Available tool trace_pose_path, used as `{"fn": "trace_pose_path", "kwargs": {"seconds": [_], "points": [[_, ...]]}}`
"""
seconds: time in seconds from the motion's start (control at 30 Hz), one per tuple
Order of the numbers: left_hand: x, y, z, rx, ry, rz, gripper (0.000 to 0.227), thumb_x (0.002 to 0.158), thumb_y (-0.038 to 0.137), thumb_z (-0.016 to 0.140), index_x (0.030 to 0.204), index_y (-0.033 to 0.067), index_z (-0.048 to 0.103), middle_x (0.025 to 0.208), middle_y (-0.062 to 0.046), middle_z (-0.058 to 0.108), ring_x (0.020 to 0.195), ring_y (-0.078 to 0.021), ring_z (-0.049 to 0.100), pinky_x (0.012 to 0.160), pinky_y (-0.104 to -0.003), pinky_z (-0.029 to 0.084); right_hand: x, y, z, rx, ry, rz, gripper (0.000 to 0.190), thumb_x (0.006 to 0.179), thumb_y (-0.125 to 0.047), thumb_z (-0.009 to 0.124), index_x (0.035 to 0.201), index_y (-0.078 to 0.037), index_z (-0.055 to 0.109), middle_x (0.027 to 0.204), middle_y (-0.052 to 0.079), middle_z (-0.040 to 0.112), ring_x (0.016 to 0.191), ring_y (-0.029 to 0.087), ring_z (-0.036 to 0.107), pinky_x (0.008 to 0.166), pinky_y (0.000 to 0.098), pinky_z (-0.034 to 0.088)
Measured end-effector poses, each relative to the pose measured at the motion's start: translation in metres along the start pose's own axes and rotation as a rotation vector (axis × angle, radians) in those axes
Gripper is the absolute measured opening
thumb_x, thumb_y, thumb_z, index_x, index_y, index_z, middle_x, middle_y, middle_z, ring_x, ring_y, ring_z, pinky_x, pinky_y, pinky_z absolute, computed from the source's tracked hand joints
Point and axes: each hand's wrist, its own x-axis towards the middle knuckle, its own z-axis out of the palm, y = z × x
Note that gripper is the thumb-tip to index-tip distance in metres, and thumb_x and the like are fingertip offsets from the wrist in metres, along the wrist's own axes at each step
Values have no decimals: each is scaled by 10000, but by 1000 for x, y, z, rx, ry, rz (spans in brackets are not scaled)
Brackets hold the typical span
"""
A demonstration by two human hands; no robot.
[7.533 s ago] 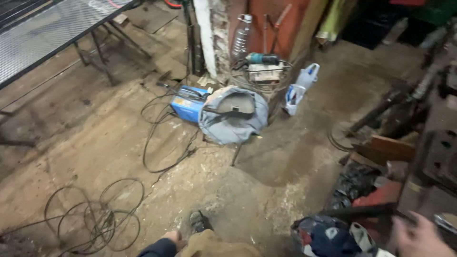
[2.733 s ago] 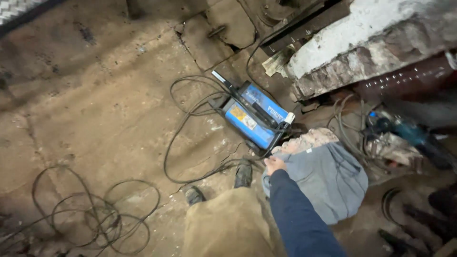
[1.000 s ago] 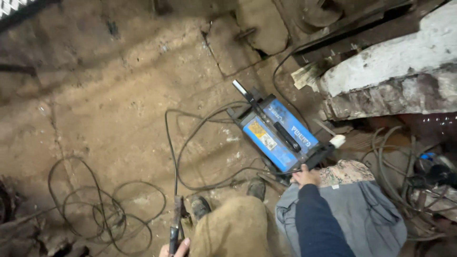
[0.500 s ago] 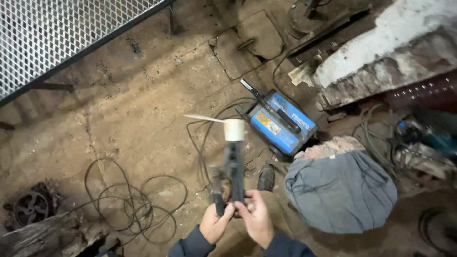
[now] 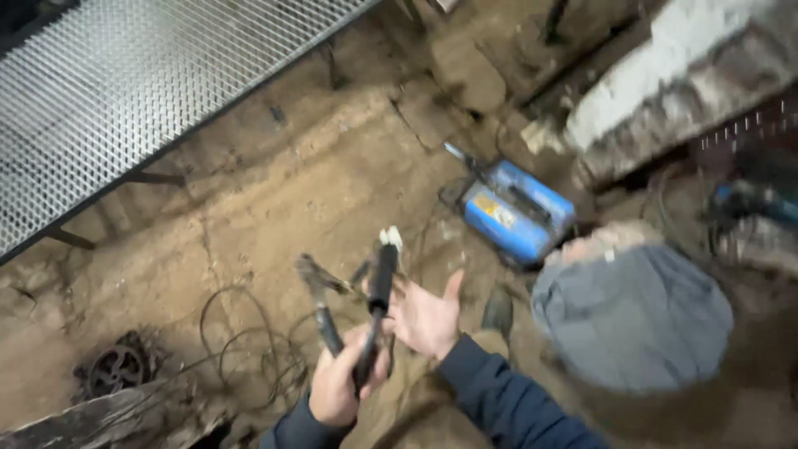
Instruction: Opening a paint can and applying black paint to a small part using a brush in a workshop.
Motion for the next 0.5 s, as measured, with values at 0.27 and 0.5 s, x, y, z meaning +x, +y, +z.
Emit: {"fn": "trace_pose_path", "kwargs": {"seconds": [0.27, 0.5], "points": [[37, -65, -63, -18, -209, 16, 510, 949, 330, 581, 1206, -105, 651, 567, -125, 564, 434, -213, 492, 417, -350, 353, 29, 2, -52, 166, 544, 198, 478, 1086, -404, 627, 1333, 2, 583, 1081, 86, 687, 987, 227, 688, 902, 360, 573], [55, -4, -66, -193, -311, 157, 486, 980, 266, 577, 1322, -69, 491, 631, -69, 495, 412, -123, 378, 373, -307, 281, -5, 88, -100, 272, 335, 309, 475, 1009, -411, 377, 1330, -117, 566, 1286, 69, 718, 1103, 234, 701, 969, 413, 524]]}}
